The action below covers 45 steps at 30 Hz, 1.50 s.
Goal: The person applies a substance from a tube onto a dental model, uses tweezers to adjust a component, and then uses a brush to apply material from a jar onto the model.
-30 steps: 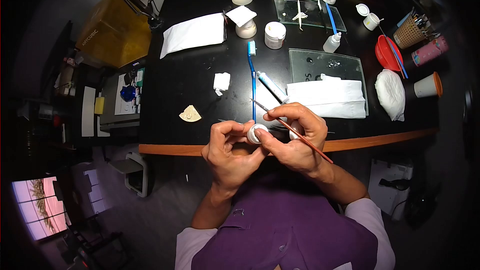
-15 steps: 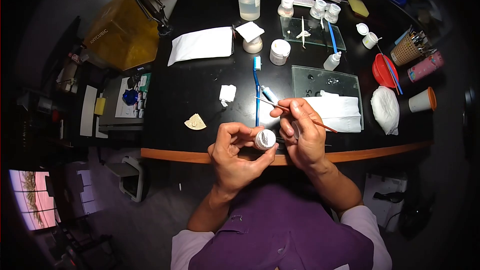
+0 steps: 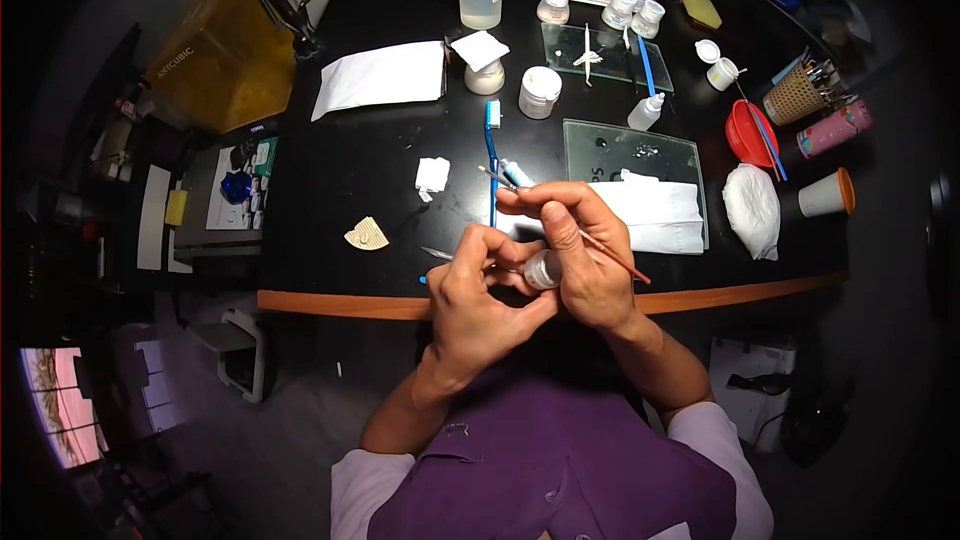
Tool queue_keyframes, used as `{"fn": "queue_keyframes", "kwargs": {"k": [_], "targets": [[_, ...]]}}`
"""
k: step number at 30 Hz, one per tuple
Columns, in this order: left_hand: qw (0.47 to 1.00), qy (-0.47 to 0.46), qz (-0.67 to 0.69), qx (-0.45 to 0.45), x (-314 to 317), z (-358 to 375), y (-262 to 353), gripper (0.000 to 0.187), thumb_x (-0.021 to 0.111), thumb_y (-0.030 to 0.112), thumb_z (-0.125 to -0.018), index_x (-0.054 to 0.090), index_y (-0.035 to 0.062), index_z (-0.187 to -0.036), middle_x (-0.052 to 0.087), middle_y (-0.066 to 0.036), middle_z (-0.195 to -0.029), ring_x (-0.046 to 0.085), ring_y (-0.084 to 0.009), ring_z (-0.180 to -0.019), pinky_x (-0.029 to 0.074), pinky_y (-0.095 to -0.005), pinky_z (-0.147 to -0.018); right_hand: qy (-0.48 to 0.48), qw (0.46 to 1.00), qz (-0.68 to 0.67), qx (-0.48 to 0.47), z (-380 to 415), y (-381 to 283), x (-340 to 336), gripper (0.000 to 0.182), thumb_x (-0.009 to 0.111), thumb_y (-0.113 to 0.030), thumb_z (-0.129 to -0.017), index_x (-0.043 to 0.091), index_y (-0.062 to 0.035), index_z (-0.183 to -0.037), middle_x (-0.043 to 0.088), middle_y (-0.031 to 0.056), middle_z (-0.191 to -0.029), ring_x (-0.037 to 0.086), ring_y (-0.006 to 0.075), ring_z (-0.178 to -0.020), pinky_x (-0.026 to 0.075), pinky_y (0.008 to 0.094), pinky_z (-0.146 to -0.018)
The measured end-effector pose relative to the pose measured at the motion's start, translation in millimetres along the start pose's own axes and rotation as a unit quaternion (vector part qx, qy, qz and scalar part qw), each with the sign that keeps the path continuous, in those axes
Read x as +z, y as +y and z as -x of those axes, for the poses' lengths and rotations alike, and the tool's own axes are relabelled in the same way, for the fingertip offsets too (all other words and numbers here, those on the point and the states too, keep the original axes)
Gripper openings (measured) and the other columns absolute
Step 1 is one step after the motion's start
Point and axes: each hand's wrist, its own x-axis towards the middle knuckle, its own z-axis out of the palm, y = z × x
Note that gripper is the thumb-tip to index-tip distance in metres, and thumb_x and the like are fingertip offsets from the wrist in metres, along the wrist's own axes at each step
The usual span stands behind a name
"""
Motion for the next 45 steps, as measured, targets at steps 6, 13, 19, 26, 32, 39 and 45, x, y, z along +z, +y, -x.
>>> {"fn": "queue_keyframes", "kwargs": {"k": [6, 13, 19, 26, 32, 39, 45], "targets": [[0.995, 0.003, -0.085, 0.048, 10.2, -1.0, -3.5, 0.043, 0.092, 0.002, -0.072, 0.054, 0.0045, -0.093, 0.073, -0.008, -0.078, 0.079, -0.0178, -0.072, 0.062, -0.0297, -0.065, 0.003, 0.997, 0.075, 0.004, 2.5, -11.0, 6.8, 0.034, 0.046, -0.023, -0.116, 0.061, 0.0036, -0.131, 0.073, 0.0154, -0.127, 0.059, 0.0073, -0.076, 0.051, 0.0258, -0.068], [0.999, 0.015, -0.009, 0.034, 14.6, -5.3, -1.6, 0.043, 0.092, 0.003, -0.074, 0.053, 0.0036, -0.092, 0.076, -0.009, -0.083, 0.077, -0.0133, -0.074, 0.061, -0.0263, -0.066, -0.056, 0.979, 0.194, -0.004, 1.8, -28.8, 0.1, 0.031, 0.042, -0.019, -0.117, 0.056, 0.0051, -0.13, 0.063, 0.025, -0.142, 0.071, 0.018, -0.102, 0.059, 0.0309, -0.09], [0.997, 0.047, 0.051, 0.02, 8.3, -12.2, -9.1, 0.045, 0.093, 0.006, -0.075, 0.052, 0.0031, -0.093, 0.078, -0.012, -0.086, 0.076, -0.0103, -0.071, 0.06, -0.0243, -0.063, 0.011, 0.973, 0.211, -0.095, 4.0, -14.7, -5.8, 0.018, 0.073, -0.006, -0.1, 0.068, 0.0032, -0.115, 0.075, 0.0206, -0.123, 0.073, 0.017, -0.101, 0.058, 0.0317, -0.09], [0.999, 0.032, 0.004, 0.007, -2.9, -13.4, 0.8, 0.047, 0.092, 0.003, -0.073, 0.049, 0.0038, -0.093, 0.077, -0.014, -0.091, 0.077, -0.0118, -0.075, 0.061, -0.0249, -0.063, -0.052, 0.945, 0.305, -0.109, -0.7, -33.6, -22.9, 0.018, 0.085, -0.003, -0.086, 0.073, 0.0011, -0.099, 0.079, 0.0173, -0.11, 0.076, 0.0224, -0.097, 0.059, 0.034, -0.089], [0.998, -0.01, 0.056, 0.005, -8.3, -14.4, 0.1, 0.05, 0.091, 0.002, -0.072, 0.047, 0.0028, -0.096, 0.076, -0.012, -0.09, 0.079, -0.0163, -0.078, 0.063, -0.0269, -0.065, -0.14, 0.948, 0.271, -0.088, -10.1, -46.3, -35.5, 0.019, 0.088, -0.004, -0.083, 0.073, 0.0004, -0.093, 0.08, 0.019, -0.108, 0.078, 0.0259, -0.1, 0.059, 0.0353, -0.09], [0.997, 0.031, -0.012, 0.071, 1.8, -11.5, -0.7, 0.048, 0.092, 0.002, -0.071, 0.048, 0.0034, -0.091, 0.074, -0.01, -0.085, 0.079, -0.0163, -0.075, 0.063, -0.0281, -0.063, -0.045, 0.889, 0.426, -0.163, -6.5, -41.3, -30.7, 0.043, 0.099, -0.021, -0.072, 0.061, -0.0044, -0.079, 0.079, 0.0143, -0.095, 0.076, 0.021, -0.082, 0.057, 0.0315, -0.073], [0.995, 0.052, -0.049, 0.071, -0.6, -4.6, 0.0, 0.045, 0.091, 0.001, -0.072, 0.049, 0.0041, -0.088, 0.07, -0.008, -0.08, 0.077, -0.0137, -0.074, 0.062, -0.0268, -0.063, -0.09, 0.906, 0.39, -0.137, -4.8, -47.2, -26.3, 0.035, 0.095, -0.015, -0.076, 0.062, -0.0018, -0.078, 0.076, 0.0112, -0.083, 0.07, 0.0165, -0.069, 0.054, 0.0308, -0.063]]}}
